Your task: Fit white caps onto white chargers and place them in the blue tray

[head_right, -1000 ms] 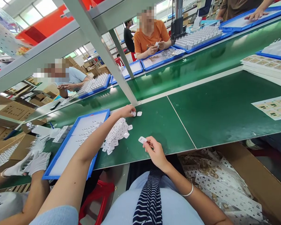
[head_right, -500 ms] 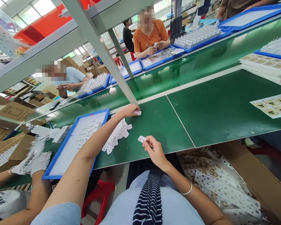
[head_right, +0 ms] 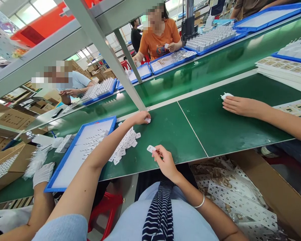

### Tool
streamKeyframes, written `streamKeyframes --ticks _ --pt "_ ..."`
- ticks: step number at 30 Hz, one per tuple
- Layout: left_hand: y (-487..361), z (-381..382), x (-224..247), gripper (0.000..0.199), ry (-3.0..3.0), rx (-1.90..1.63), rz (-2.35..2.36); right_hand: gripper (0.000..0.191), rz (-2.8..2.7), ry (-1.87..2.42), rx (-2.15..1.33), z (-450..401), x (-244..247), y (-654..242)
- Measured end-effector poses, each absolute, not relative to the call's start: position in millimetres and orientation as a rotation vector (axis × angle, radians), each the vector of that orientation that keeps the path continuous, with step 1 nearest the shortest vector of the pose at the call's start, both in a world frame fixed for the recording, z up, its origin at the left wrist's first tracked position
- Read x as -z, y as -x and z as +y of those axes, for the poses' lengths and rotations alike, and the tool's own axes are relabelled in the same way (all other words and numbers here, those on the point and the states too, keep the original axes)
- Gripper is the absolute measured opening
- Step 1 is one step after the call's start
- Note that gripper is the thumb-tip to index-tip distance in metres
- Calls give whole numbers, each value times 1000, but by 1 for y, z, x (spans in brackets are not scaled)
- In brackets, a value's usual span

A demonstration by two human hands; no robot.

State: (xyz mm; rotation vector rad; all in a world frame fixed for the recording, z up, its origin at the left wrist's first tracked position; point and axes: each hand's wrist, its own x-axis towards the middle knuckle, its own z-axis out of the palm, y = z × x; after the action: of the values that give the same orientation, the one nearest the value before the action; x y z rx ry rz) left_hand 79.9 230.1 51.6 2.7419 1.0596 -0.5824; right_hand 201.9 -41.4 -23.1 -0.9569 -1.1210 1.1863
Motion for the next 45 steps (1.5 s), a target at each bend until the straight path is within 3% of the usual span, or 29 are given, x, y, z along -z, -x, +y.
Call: streamKeyframes --ticks 27,31,38,45 --pt "-82 220 -58 27 -2725 391 992 15 -1124 958 -1164 -42 25 -203" --pt "-84 217 -60 33 -2712 395 1008 16 -1122 963 -1158 -42 25 -203" --pt "-82 219 -65 61 -2706 409 1046 15 -1117 976 -1148 -43 26 -203" --pt "-78 216 -71 48 -2748 449 1113 15 -1126 977 -1145 -42 27 -205"
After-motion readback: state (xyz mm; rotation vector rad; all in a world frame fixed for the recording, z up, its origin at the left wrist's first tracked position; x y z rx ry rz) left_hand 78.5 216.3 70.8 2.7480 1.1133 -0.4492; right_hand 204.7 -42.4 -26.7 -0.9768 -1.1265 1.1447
